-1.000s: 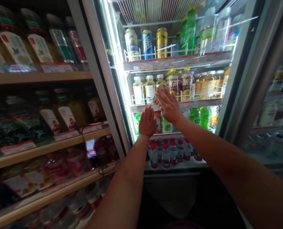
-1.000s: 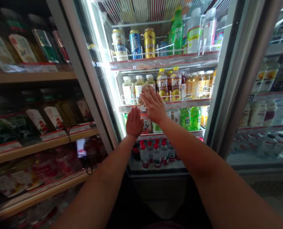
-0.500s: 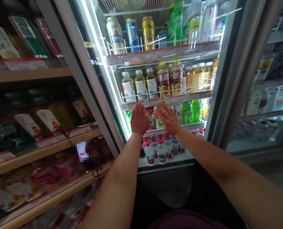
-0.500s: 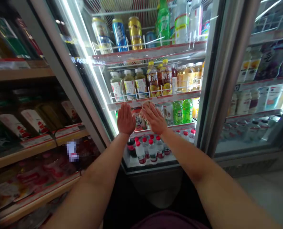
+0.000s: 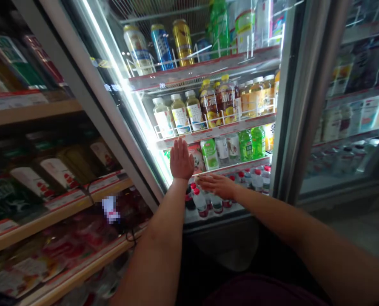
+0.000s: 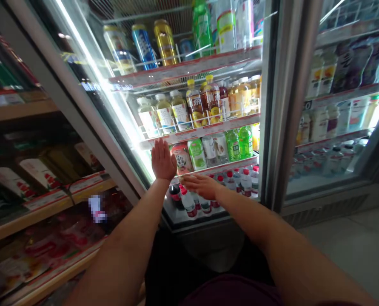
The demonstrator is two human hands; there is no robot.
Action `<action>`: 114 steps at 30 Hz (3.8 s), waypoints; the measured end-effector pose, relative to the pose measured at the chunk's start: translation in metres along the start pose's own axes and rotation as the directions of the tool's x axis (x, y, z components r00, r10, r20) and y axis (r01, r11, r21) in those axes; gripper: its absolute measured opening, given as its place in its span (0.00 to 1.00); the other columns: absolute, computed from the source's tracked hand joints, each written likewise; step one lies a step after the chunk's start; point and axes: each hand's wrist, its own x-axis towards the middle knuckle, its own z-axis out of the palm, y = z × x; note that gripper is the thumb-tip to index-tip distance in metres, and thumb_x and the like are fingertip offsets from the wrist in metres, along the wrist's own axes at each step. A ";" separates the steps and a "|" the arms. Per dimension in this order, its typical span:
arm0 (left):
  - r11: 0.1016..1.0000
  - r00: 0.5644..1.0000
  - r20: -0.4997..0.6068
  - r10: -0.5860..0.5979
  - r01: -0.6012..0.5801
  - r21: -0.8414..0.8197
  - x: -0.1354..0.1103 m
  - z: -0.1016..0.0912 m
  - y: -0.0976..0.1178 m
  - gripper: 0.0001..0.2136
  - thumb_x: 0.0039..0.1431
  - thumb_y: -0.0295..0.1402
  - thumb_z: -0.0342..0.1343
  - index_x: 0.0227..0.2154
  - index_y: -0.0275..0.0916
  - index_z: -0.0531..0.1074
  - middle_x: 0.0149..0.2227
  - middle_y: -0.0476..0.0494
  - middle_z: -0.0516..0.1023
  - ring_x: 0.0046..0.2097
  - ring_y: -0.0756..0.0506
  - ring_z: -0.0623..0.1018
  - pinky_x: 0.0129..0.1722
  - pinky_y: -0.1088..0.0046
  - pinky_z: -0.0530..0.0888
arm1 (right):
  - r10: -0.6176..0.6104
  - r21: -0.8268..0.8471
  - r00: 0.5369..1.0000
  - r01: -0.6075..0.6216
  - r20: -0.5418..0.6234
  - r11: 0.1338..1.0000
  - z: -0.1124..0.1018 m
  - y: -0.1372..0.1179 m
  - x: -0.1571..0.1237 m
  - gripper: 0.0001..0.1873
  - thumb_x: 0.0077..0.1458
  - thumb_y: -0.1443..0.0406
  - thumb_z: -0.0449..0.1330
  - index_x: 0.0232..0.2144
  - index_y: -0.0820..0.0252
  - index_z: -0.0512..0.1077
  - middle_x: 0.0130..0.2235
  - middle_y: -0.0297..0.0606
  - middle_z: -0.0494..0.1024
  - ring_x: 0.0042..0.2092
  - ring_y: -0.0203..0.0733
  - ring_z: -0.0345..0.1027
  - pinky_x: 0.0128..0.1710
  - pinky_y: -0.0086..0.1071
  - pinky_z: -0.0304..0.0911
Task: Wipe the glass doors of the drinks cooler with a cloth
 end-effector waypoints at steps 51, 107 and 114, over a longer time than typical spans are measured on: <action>0.999 1.000 -0.004 -0.026 0.026 -0.048 0.001 -0.002 0.002 0.27 0.71 0.38 0.41 0.68 0.30 0.56 0.70 0.32 0.57 0.73 0.41 0.46 0.72 0.56 0.48 | 0.403 -0.056 0.860 -0.440 -0.312 0.896 -0.085 0.075 0.100 0.34 0.65 0.70 0.48 0.71 0.50 0.50 0.71 0.32 0.57 0.74 0.44 0.37 0.74 0.51 0.34; 0.998 1.000 0.012 -0.022 0.022 -0.050 0.002 -0.003 0.001 0.27 0.70 0.36 0.42 0.68 0.29 0.56 0.69 0.31 0.56 0.73 0.40 0.46 0.72 0.54 0.49 | 0.144 -0.069 0.989 -0.145 -0.020 0.987 -0.026 0.021 0.001 0.33 0.63 0.72 0.52 0.69 0.55 0.56 0.70 0.37 0.59 0.72 0.46 0.45 0.71 0.46 0.46; 0.998 1.000 -0.004 -0.030 0.029 -0.047 0.002 -0.002 0.001 0.27 0.71 0.37 0.41 0.68 0.30 0.58 0.69 0.32 0.58 0.73 0.41 0.47 0.72 0.55 0.49 | 0.023 0.078 0.992 -0.033 0.125 0.996 0.014 -0.016 -0.011 0.33 0.58 0.74 0.54 0.65 0.54 0.63 0.68 0.35 0.63 0.70 0.40 0.52 0.70 0.40 0.51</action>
